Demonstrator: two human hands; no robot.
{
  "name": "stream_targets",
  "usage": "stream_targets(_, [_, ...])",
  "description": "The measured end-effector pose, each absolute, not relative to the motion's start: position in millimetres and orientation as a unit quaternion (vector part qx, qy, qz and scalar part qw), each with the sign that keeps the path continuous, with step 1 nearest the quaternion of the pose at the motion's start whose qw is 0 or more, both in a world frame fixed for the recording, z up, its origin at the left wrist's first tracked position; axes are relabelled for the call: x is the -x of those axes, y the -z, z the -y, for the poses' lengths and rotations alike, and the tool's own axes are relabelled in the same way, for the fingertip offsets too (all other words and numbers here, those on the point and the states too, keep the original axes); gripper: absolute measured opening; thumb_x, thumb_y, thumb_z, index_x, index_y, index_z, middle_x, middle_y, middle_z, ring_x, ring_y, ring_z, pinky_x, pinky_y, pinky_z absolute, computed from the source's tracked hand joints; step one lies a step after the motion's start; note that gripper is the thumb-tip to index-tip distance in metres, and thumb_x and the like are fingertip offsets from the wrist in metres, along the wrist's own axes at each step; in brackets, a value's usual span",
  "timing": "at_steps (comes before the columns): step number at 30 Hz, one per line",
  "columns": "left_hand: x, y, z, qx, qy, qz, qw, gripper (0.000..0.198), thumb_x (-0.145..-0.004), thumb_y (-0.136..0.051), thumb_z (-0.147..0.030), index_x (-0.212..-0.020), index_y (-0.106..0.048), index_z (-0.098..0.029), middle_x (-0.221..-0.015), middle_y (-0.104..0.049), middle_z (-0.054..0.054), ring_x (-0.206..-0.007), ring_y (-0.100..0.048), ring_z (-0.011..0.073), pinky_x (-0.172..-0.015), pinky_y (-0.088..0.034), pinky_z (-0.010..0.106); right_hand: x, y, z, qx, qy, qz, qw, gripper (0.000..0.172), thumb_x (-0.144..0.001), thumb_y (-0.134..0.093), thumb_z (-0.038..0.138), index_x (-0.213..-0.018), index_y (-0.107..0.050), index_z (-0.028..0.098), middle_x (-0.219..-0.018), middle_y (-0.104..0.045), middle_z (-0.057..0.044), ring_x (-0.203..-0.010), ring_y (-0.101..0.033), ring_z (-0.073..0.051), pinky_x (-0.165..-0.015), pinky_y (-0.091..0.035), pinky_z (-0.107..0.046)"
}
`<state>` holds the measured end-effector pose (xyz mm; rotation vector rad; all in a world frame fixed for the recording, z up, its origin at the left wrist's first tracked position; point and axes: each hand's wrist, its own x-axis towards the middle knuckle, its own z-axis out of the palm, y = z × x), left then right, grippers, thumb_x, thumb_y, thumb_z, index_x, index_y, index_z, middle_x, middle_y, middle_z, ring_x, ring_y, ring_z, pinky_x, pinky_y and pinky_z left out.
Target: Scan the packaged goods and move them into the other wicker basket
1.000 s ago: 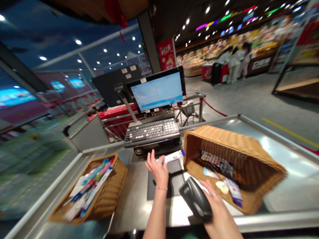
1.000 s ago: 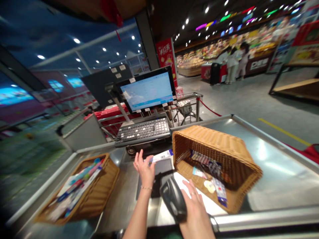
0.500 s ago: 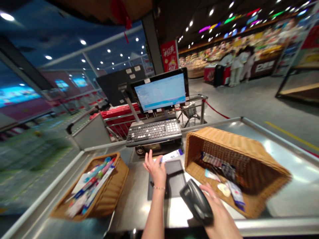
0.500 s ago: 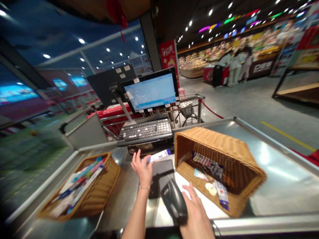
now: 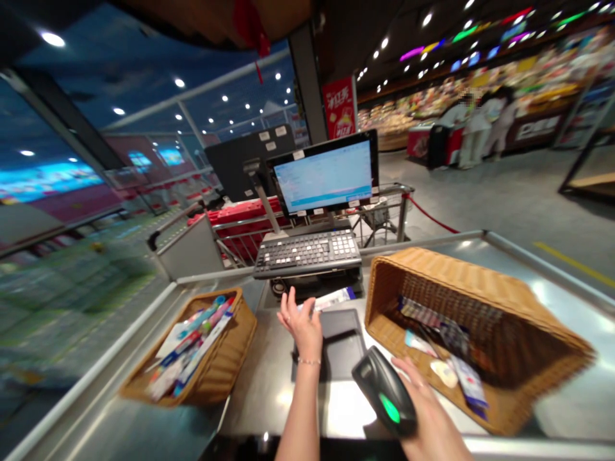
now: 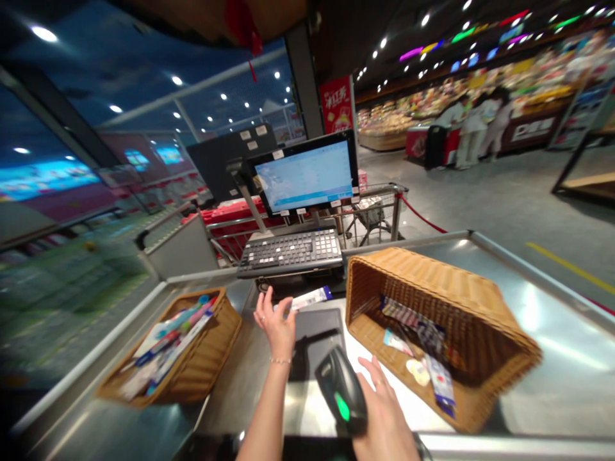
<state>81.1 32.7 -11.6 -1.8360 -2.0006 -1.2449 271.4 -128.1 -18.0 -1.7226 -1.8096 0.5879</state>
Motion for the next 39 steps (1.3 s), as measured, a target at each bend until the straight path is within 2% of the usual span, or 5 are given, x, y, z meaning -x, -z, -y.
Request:
stream_targets(8, [-76.1,12.2,-34.1,0.606,0.420,0.671,0.080,0.017,-0.075,-0.065,-0.017,-0.087,-0.073,-0.026,-0.143,-0.046,0.009,-0.138,-0.030,0.0308,-0.110,-0.020,0.063,-263.0,11.8,132.3,0.623,-0.235,0.671,0.326,0.044,-0.074,-0.051,0.020,-0.115,-0.063,0.013,-0.142,-0.049,-0.022,-0.139,-0.035,-0.036,-0.107,-0.040,-0.055])
stream_targets(16, [-72.9,3.9,-29.2,0.591,0.426,0.680,0.081,0.018,-0.075,-0.063,-0.015,-0.086,-0.072,-0.026,-0.143,-0.046,0.008,-0.137,-0.031,0.0298,-0.111,-0.020,0.062,-255.9,4.7,132.6,0.605,-0.244,0.676,0.344,0.050,-0.073,-0.054,0.027,-0.121,-0.061,0.014,-0.140,-0.050,-0.021,-0.138,-0.037,-0.039,-0.105,-0.041,-0.057])
stream_targets(21, [-68.0,0.2,-25.8,0.585,0.422,0.687,0.086,0.020,-0.075,-0.062,-0.014,-0.088,-0.072,-0.026,-0.143,-0.046,0.008,-0.138,-0.029,0.0297,-0.111,-0.020,0.062,-256.4,19.8,131.4,0.589,-0.236,0.702,0.323,0.052,-0.073,-0.055,0.025,-0.123,-0.059,0.009,-0.143,-0.046,-0.025,-0.140,-0.032,-0.040,-0.105,-0.040,-0.060])
stream_targets(31, [-54.9,-1.2,-20.4,0.566,0.428,0.700,0.081,0.018,-0.075,-0.064,-0.015,-0.087,-0.072,-0.025,-0.144,-0.045,0.008,-0.138,-0.029,0.0308,-0.110,-0.020,0.062,-244.4,4.0,138.0,0.578,-0.223,0.741,0.260,0.058,-0.065,-0.052,0.010,-0.122,-0.058,0.017,-0.149,-0.042,-0.016,-0.144,-0.023,-0.034,-0.107,-0.037,-0.061])
stream_targets(39, [-39.1,4.4,-18.4,0.556,0.433,0.703,0.091,0.020,-0.073,-0.065,-0.016,-0.089,-0.073,-0.026,-0.143,-0.045,0.008,-0.138,-0.028,0.0308,-0.110,-0.019,0.062,-236.1,-13.4,135.7,0.559,-0.228,0.769,0.211,0.044,-0.070,-0.053,0.018,-0.112,-0.063,0.010,-0.146,-0.043,-0.023,-0.141,-0.027,-0.040,-0.105,-0.037,-0.064])
